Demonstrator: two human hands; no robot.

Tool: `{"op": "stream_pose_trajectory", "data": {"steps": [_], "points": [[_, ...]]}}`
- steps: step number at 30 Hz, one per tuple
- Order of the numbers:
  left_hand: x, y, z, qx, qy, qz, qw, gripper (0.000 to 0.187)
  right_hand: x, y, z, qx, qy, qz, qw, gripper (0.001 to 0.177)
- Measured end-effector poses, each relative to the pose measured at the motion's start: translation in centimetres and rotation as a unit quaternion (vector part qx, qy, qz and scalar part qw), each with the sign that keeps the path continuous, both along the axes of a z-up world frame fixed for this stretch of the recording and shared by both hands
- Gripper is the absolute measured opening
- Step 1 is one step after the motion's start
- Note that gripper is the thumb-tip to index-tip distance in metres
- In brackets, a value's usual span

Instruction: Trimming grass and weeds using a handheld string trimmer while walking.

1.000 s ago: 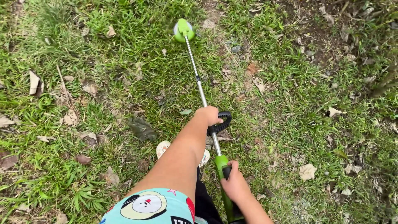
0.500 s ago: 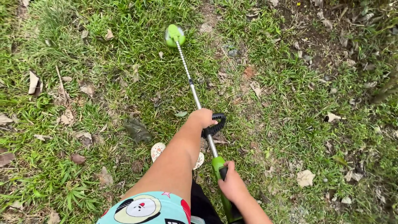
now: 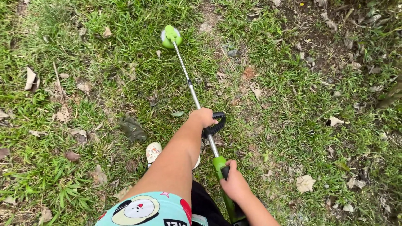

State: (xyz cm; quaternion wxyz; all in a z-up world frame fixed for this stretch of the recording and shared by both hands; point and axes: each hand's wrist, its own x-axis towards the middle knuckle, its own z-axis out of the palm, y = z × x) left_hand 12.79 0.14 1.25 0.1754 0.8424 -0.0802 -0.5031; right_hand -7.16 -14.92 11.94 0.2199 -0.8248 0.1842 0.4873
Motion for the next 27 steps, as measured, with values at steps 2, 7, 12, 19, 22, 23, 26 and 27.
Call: {"op": "stream_pose_trajectory", "data": {"steps": [2,7,12,19,22,23,26,27], "points": [[-0.5,-1.7,0.3,-0.012,0.014,0.003,1.0,0.043,-0.2,-1.0,1.0,-0.013,0.006,0.006,1.0,0.055],[-0.7,-5.8,-0.3,-0.043,0.018,-0.023,0.999,0.042,-1.5,-4.1,0.7,-0.029,0.002,-0.002,1.0,0.053],[-0.5,-7.8,0.5,-0.039,0.013,-0.052,0.998,0.044,-2.4,-5.3,-0.3,-0.015,-0.01,-0.052,0.999,0.051],[2.0,-7.3,0.2,-0.04,0.008,-0.068,0.997,0.038,0.0,-3.4,-0.5,-0.019,-0.004,-0.085,0.996,0.05],[3.5,-6.0,-0.7,-0.031,0.0,-0.081,0.996,0.042,1.6,-1.7,-0.2,-0.029,0.02,-0.085,0.996,0.051],[4.0,-5.4,-0.9,-0.027,-0.001,-0.076,0.997,0.043,1.9,-1.4,-0.6,-0.021,0.012,-0.088,0.996,0.05],[5.8,-3.7,-1.1,-0.021,-0.004,-0.074,0.997,0.044,3.3,-0.1,-1.4,-0.015,-0.001,-0.085,0.996,0.05],[6.2,-2.9,-1.1,-0.018,-0.004,-0.075,0.997,0.044,3.7,0.5,-1.6,-0.017,-0.004,-0.077,0.997,0.05]]}}
